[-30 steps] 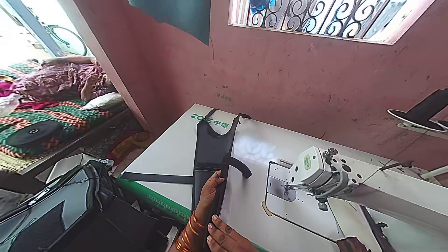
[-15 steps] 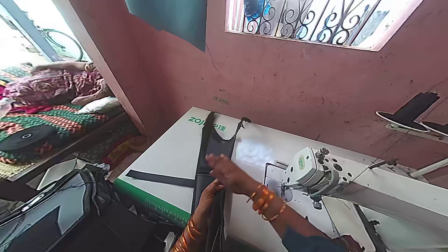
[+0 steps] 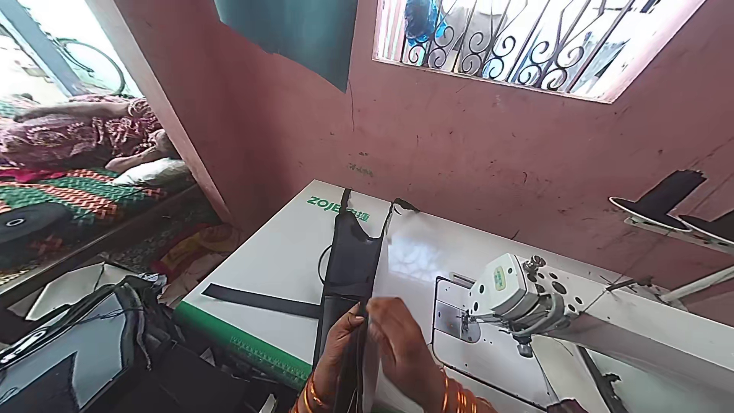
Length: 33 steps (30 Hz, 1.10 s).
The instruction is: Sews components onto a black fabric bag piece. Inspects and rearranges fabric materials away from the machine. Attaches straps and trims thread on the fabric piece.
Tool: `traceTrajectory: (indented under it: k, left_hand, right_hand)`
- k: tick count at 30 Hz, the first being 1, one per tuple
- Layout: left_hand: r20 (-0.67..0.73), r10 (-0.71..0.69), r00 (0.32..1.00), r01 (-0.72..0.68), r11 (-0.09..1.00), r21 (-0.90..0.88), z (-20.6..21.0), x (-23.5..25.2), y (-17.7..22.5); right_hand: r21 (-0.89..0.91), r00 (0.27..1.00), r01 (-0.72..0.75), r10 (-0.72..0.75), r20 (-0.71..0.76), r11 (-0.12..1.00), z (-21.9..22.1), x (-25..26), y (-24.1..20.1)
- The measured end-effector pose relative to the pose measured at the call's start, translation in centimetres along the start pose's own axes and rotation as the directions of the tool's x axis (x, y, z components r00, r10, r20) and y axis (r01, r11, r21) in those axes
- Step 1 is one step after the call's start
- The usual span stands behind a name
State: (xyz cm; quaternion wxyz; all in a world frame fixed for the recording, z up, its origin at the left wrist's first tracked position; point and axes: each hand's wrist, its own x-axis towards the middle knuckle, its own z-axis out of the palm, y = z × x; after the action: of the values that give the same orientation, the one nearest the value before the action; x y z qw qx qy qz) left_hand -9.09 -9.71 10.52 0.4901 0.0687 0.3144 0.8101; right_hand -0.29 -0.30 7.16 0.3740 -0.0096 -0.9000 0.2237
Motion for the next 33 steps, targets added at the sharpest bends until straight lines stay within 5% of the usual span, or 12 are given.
traceTrajectory:
  k: [3, 7, 11, 18, 33]
  left_hand:
    - [-0.191, -0.054, 0.980, 0.055, 0.998, 0.001, 0.1, 0.6, 0.0]
    - [0.187, 0.104, 0.977, -0.087, 0.991, -0.098, -6.6, 2.6, -2.9]
    - [0.087, 0.055, 0.995, -0.041, 0.987, -0.155, -5.4, 1.8, -2.5]
    - [0.165, 0.029, 0.986, -0.002, 0.986, -0.165, -6.6, 2.5, -2.8]
    - [0.179, 0.089, 0.980, -0.064, 0.988, -0.140, -7.6, 2.8, -3.3]
  right_hand:
    - [-0.079, 0.994, -0.076, 0.082, 0.073, 0.994, 0.1, 0.5, 2.7]
    - [-0.066, 0.988, 0.086, -0.077, 0.131, 0.994, -0.2, -0.1, 2.7]
    - [-0.012, 0.972, 0.187, -0.183, 0.146, 0.982, -1.0, -3.4, 0.3]
    - [0.258, 0.920, 0.278, -0.334, 0.206, 0.925, -3.7, -7.5, -3.1]
    - [0.304, 0.956, 0.154, -0.219, 0.194, 0.940, -4.4, -8.6, -3.3]
